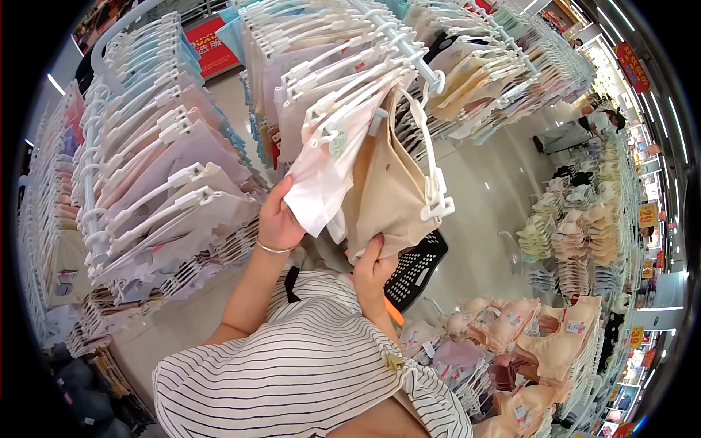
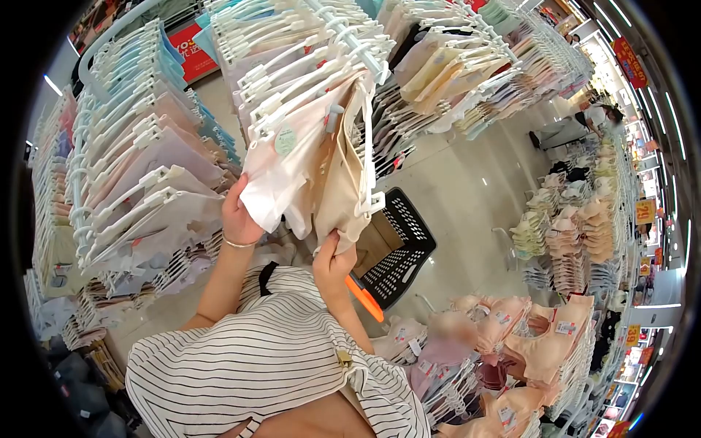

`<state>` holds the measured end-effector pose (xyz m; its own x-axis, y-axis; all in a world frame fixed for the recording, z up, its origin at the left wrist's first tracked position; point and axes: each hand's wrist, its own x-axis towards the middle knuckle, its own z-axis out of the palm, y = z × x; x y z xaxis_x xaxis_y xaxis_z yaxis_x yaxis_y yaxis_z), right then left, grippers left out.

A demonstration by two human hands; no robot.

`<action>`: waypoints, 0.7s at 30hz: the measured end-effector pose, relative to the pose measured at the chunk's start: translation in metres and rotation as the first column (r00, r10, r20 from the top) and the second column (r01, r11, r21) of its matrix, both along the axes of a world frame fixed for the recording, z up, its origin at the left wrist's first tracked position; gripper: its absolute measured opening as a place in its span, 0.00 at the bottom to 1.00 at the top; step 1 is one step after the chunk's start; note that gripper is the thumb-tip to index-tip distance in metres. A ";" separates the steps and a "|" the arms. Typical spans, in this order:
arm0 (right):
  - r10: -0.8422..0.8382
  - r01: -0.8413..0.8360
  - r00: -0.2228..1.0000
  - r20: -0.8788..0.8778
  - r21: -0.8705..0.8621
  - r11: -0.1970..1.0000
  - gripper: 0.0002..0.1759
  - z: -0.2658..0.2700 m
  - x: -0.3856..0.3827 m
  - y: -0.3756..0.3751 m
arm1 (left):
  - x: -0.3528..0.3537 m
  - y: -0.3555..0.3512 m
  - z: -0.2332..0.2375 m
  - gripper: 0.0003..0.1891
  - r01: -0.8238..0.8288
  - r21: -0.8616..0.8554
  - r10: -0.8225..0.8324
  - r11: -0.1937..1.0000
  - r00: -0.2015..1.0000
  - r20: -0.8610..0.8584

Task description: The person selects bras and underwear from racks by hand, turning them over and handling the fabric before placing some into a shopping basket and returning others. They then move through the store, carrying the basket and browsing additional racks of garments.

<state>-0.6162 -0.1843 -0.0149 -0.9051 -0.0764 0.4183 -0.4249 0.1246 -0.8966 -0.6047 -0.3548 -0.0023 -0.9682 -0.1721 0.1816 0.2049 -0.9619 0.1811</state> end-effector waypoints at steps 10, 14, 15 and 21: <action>0.029 -0.013 0.945 0.325 -0.051 0.999 0.10 0.006 -0.009 0.006 | -0.003 0.005 0.008 0.24 -0.040 -0.246 0.029 0.968 0.998 -0.048; 0.042 0.000 0.934 0.355 -0.115 0.993 0.12 0.002 -0.013 -0.001 | 0.002 -0.007 -0.017 0.14 -0.025 -0.675 0.239 0.737 0.945 0.225; 0.041 -0.001 0.937 0.347 -0.115 0.993 0.12 -0.001 -0.014 -0.003 | 0.002 -0.006 -0.014 0.12 -0.055 -0.800 0.365 0.597 0.907 0.210; 0.148 -0.159 0.956 0.252 0.022 0.987 0.27 -0.001 -0.016 -0.007 | -0.007 0.004 0.009 0.05 -0.149 -0.950 0.713 -0.275 0.631 -0.305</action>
<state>-0.6320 -0.1908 -0.0158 -0.9562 -0.2351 0.1746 -0.2056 0.1144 -0.9719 -0.6113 -0.3510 0.0062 -0.7239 -0.5259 0.4466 0.1344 0.5274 0.8389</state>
